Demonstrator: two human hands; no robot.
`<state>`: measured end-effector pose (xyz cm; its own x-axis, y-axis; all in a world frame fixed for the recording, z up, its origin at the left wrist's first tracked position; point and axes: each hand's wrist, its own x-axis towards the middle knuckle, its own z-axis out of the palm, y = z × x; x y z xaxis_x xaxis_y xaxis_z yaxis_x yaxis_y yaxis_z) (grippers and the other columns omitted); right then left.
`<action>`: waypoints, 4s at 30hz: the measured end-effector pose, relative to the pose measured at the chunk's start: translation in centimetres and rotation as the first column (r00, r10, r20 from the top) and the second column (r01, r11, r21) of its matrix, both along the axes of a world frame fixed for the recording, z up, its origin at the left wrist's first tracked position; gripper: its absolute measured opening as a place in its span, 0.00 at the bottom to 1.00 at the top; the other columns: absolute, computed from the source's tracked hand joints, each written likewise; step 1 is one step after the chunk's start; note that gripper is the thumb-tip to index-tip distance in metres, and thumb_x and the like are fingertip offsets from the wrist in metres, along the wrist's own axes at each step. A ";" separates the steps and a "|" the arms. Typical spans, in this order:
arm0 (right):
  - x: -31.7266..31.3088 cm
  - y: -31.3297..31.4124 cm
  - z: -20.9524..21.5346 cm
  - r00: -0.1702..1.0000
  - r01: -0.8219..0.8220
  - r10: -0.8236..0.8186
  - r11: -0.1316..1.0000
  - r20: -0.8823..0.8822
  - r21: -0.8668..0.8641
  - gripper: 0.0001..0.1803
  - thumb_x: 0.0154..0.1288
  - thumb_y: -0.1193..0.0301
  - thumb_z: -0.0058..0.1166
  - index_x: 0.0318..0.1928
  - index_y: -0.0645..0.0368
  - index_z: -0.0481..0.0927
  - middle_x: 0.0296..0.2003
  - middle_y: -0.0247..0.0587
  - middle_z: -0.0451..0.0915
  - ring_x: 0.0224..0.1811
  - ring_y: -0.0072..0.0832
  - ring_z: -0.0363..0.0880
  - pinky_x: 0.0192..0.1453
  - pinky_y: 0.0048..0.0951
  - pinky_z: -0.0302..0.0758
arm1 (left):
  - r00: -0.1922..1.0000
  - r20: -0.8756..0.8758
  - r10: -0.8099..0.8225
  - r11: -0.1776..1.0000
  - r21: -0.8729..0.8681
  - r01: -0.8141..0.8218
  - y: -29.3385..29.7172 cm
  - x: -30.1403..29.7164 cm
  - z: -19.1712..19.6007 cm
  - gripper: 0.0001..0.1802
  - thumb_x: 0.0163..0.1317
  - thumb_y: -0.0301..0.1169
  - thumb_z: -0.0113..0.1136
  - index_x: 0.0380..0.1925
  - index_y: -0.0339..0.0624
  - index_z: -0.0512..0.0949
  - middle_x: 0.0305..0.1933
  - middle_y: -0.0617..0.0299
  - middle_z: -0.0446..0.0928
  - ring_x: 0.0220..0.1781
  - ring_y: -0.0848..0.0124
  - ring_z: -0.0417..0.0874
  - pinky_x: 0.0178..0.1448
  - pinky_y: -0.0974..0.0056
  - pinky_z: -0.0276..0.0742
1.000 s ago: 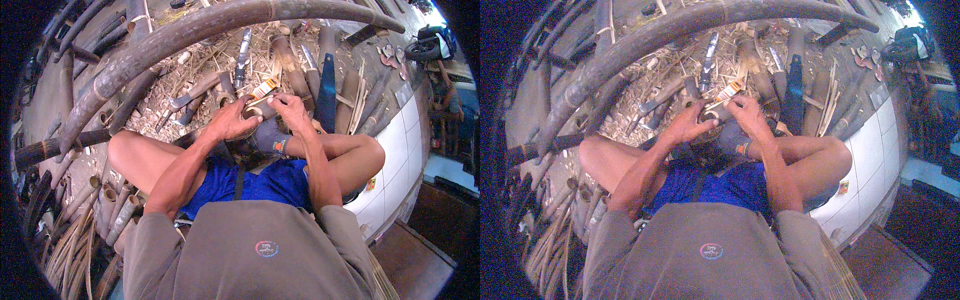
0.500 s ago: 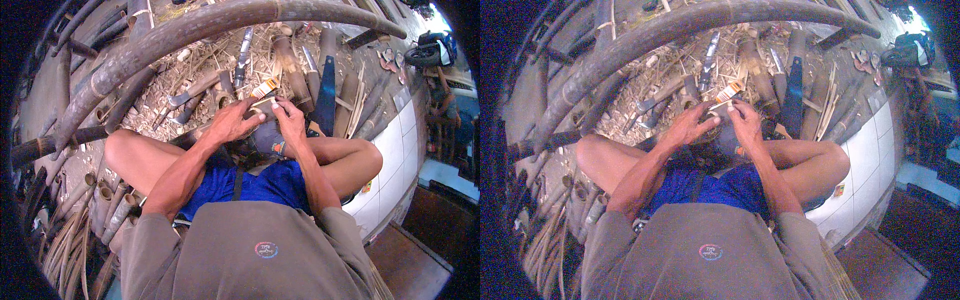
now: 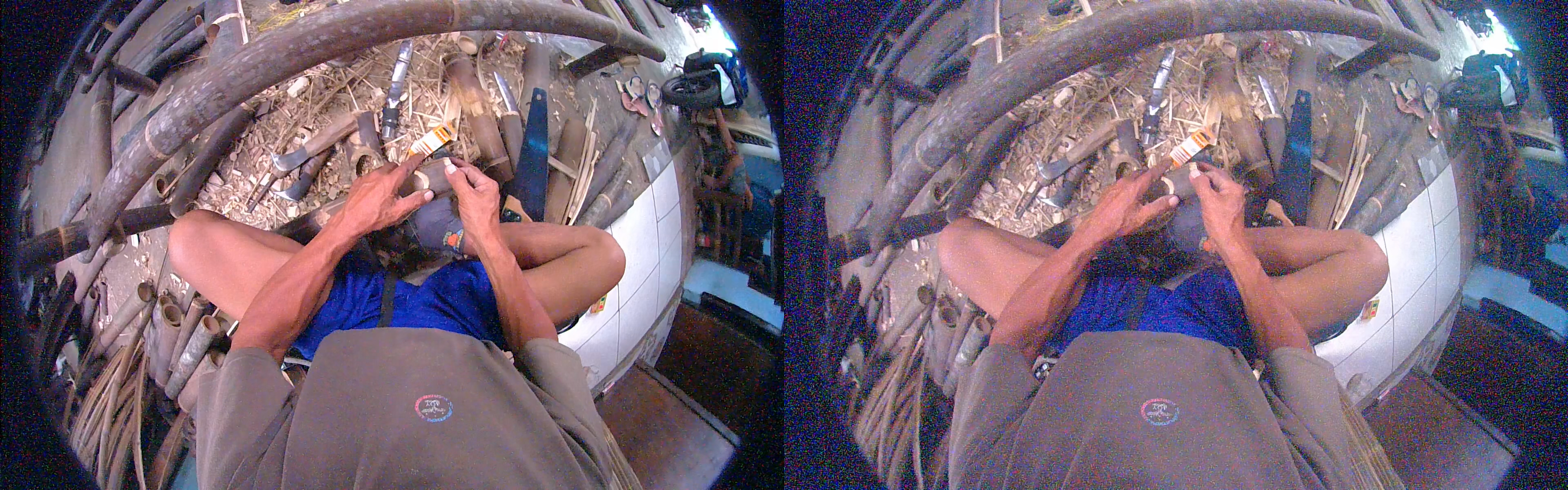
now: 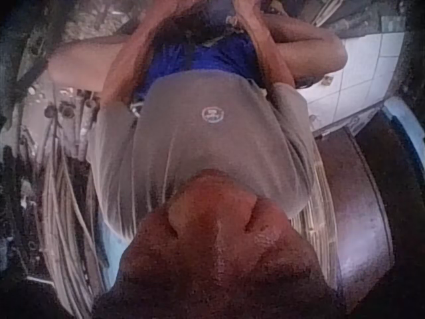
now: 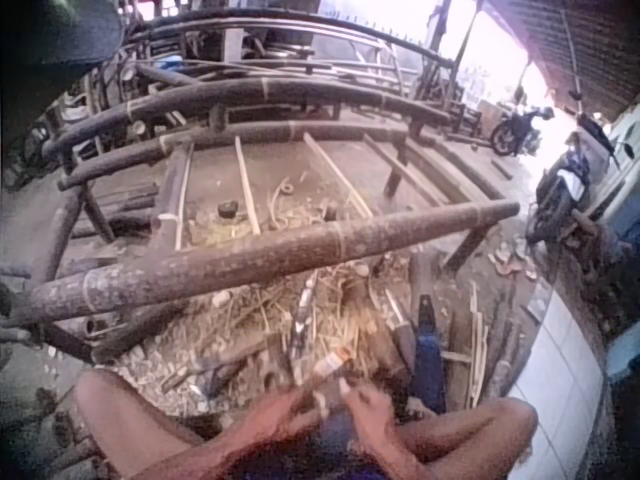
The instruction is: The person applies glue from a white tube to the edges of a small bamboo ring and a U-shaped bamboo piece, then presses them together to form a joint. The person repeats the gluing and pressing steps on the same components.
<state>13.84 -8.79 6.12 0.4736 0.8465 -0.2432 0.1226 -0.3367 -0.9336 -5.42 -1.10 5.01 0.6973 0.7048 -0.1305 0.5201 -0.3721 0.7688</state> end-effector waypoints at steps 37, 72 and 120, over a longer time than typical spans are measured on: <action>0.8 0.6 2.4 0.924 -0.079 0.022 0.988 -0.381 -0.134 0.31 0.72 0.61 0.63 0.68 0.67 0.75 0.58 0.51 0.82 0.56 0.37 0.83 0.55 0.40 0.84 | 0.992 -0.118 0.055 0.922 -0.374 -0.095 3.3 0.3 1.5 0.53 0.57 0.72 0.60 0.68 0.36 0.75 0.56 0.36 0.83 0.59 0.46 0.86 0.65 0.49 0.77; 1.8 0.3 3.3 0.900 -0.430 0.431 0.902 0.062 -0.025 0.37 0.72 0.58 0.64 0.73 0.67 0.69 0.68 0.58 0.75 0.73 0.39 0.72 0.77 0.37 0.65 | 0.998 -0.034 0.049 0.980 -0.190 -0.055 1.7 -0.7 2.4 0.52 0.54 0.73 0.63 0.53 0.29 0.82 0.45 0.35 0.85 0.50 0.43 0.87 0.55 0.44 0.80; 2.2 0.0 2.6 0.902 -0.431 0.429 0.902 0.048 0.025 0.33 0.67 0.60 0.67 0.68 0.61 0.77 0.57 0.52 0.84 0.63 0.36 0.80 0.70 0.36 0.73 | 0.994 -0.107 0.010 0.978 -0.208 -0.033 1.8 0.1 3.2 0.49 0.43 0.70 0.71 0.51 0.36 0.85 0.41 0.40 0.87 0.46 0.45 0.89 0.53 0.47 0.81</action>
